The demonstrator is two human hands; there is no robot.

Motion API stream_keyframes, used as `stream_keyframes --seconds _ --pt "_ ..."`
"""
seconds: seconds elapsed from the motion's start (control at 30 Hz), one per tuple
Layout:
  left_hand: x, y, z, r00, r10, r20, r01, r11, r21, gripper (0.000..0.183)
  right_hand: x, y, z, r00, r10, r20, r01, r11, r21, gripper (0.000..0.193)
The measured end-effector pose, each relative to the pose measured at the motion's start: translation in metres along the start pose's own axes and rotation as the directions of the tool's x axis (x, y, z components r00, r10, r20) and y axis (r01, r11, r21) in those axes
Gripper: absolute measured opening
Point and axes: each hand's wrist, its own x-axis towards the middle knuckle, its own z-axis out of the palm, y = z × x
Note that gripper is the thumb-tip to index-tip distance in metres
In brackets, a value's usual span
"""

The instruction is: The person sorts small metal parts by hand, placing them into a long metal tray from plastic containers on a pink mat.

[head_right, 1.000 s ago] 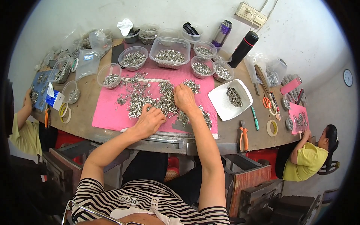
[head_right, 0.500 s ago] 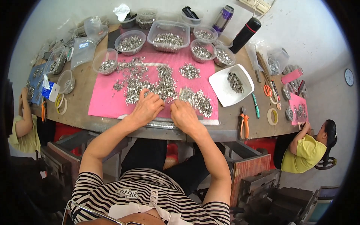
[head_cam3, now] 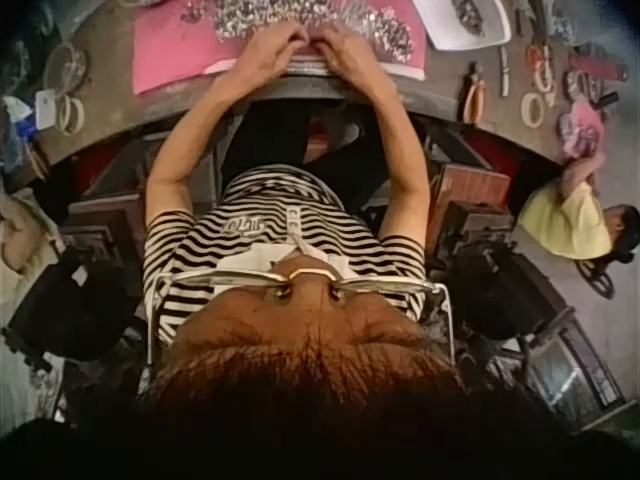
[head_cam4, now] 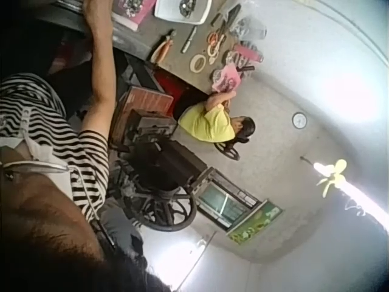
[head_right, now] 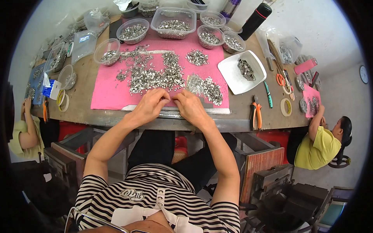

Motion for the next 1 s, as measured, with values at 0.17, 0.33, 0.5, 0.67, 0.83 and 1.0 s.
stream_keyframes --seconds 0.17,0.33,0.5,0.67,0.83,1.0 --pt "-0.019 0.021 0.018 0.999 0.040 -0.022 -0.041 0.999 -0.034 0.008 -0.002 0.003 0.002 0.999 -0.006 0.045 0.013 0.985 -0.174 0.007" --pt "-0.019 0.023 0.026 0.996 0.090 -0.030 -0.089 0.995 0.034 0.010 -0.002 0.001 -0.001 0.997 0.067 0.037 -0.062 0.989 -0.134 0.009" --pt "-0.018 0.024 0.028 0.992 0.123 -0.027 -0.121 0.991 0.065 0.011 -0.006 0.002 -0.002 0.995 0.098 -0.029 -0.100 0.993 -0.069 0.009" --pt "-0.020 0.025 0.030 0.985 0.169 -0.045 -0.162 0.977 0.138 0.013 -0.015 -0.001 -0.006 0.984 0.125 -0.125 -0.122 0.992 0.028 0.008" --pt "-0.021 0.034 0.029 0.976 0.213 -0.048 -0.195 0.949 0.248 0.013 -0.033 -0.008 -0.008 0.939 0.296 -0.175 -0.258 0.943 0.208 0.009" --pt "-0.022 0.030 0.030 0.969 0.231 -0.090 -0.203 0.948 0.245 0.011 -0.054 -0.005 -0.004 0.874 0.456 -0.171 -0.349 0.831 0.433 0.010"
